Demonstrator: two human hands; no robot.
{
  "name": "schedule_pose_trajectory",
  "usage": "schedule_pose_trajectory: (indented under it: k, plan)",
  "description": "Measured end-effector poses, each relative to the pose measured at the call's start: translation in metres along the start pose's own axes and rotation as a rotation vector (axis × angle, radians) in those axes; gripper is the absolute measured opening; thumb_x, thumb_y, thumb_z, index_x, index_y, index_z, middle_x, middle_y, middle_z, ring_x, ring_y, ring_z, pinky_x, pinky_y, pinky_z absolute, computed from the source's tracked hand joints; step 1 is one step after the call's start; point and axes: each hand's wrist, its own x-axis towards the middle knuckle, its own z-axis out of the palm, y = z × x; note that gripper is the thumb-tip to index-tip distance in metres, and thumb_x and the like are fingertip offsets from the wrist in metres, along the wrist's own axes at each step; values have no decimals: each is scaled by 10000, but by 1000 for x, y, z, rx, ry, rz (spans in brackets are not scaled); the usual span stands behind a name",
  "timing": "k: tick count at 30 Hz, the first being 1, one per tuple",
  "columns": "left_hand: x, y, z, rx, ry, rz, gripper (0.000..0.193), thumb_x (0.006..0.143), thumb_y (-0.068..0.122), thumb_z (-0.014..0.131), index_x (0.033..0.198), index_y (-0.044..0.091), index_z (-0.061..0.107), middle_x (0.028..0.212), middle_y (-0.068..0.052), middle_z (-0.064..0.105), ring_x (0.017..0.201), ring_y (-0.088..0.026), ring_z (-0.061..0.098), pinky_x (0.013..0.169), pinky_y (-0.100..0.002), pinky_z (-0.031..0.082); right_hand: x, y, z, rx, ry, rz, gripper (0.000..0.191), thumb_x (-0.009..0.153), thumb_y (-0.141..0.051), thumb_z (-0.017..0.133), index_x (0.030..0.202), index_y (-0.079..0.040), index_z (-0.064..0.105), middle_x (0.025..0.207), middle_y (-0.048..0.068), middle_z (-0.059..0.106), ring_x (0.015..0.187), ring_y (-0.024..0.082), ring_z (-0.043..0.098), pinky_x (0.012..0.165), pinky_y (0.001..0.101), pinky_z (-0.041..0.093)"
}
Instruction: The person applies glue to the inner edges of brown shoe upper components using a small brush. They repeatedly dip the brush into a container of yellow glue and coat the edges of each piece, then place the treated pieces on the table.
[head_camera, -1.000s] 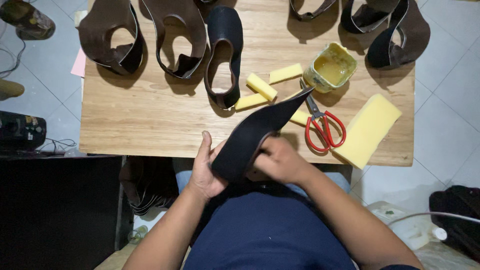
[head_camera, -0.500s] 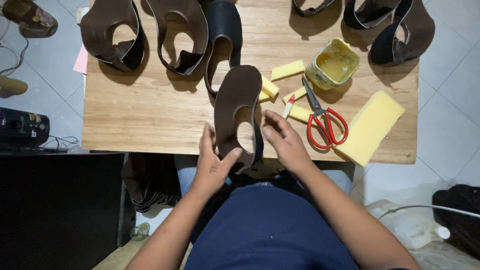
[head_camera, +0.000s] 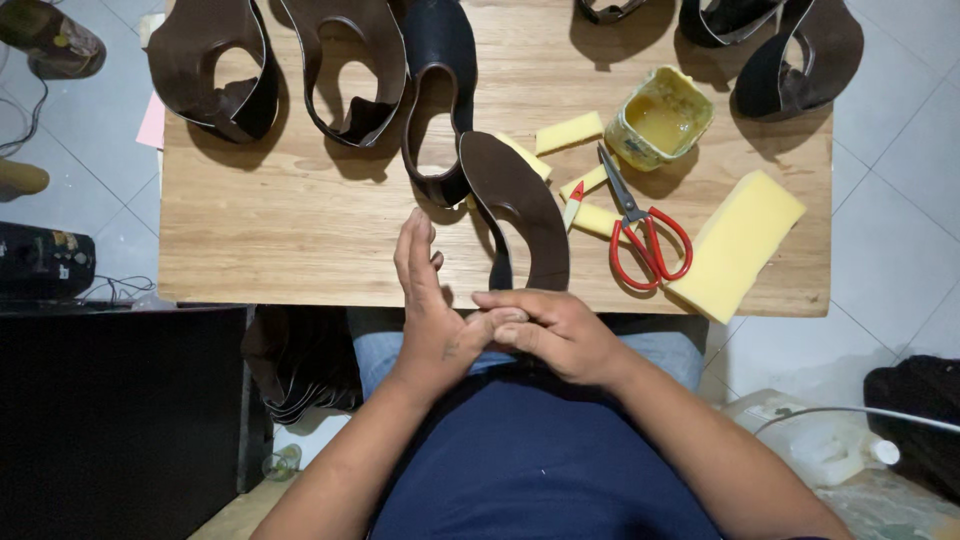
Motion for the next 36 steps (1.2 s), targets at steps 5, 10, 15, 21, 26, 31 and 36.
schedule_pose_trajectory:
  k: [5, 10, 15, 21, 26, 31, 36]
  plan:
    - [2, 16, -2, -201, -65, -146, 1098, 851, 221, 815, 1648, 57, 77, 1670, -199, 180, 1511, -341, 347, 1229, -470, 363, -5, -17, 7, -258, 321, -169, 292, 873, -159, 815, 1120, -19, 744, 983, 90, 786, 870, 172, 770, 773, 305, 598]
    - [9, 38, -29, -196, -416, -29, 575, 992, 133, 697, 1524, 46, 497, 1698, -190, 373, 1626, -350, 326, 1306, -500, 307, -8, -38, -10, -395, 294, -356, 186, 866, -140, 820, 1002, -38, 743, 1007, 91, 752, 937, 210, 724, 829, 333, 550]
    - [14, 60, -49, -51, -776, 167, 518, 822, 82, 733, 1330, 109, 633, 1666, -244, 298, 1569, -476, 85, 1247, -582, 77, -8, -43, -21, -8, 14, -131, 219, 895, -121, 782, 1074, 1, 750, 1069, 125, 737, 968, 225, 722, 833, 326, 568]
    - [19, 78, -37, -70, -827, 235, 397, 787, 39, 699, 1180, 91, 665, 1560, -133, 448, 1606, -425, 212, 1298, -606, 3, -10, -41, -4, -183, 14, -125, 390, 724, -261, 904, 823, -19, 615, 784, 84, 628, 744, 182, 623, 678, 319, 504]
    - [18, 79, -39, -55, -742, 158, 495, 779, 88, 704, 1264, 49, 612, 1648, -282, 237, 1566, -545, 49, 1266, -605, 112, -9, -38, -10, 9, 9, -106, 263, 817, -133, 852, 855, -2, 627, 832, 82, 615, 758, 185, 612, 694, 303, 505]
    - [26, 64, -48, -187, -673, 81, 408, 887, 140, 692, 1287, 70, 655, 1764, -252, 158, 1649, -467, 32, 1302, -523, 158, -8, -38, -41, 304, -13, -42, 209, 931, 54, 655, 1122, 22, 733, 1222, 153, 703, 1131, 251, 685, 953, 345, 576]
    - [29, 59, -48, -273, -538, -51, 874, 877, 308, 762, 1610, 102, 332, 1759, -219, 185, 1659, -366, 152, 1304, -454, 189, -14, -42, -42, 206, 63, -74, 266, 938, 22, 648, 1200, 16, 698, 1230, 130, 670, 1115, 238, 694, 930, 326, 596]
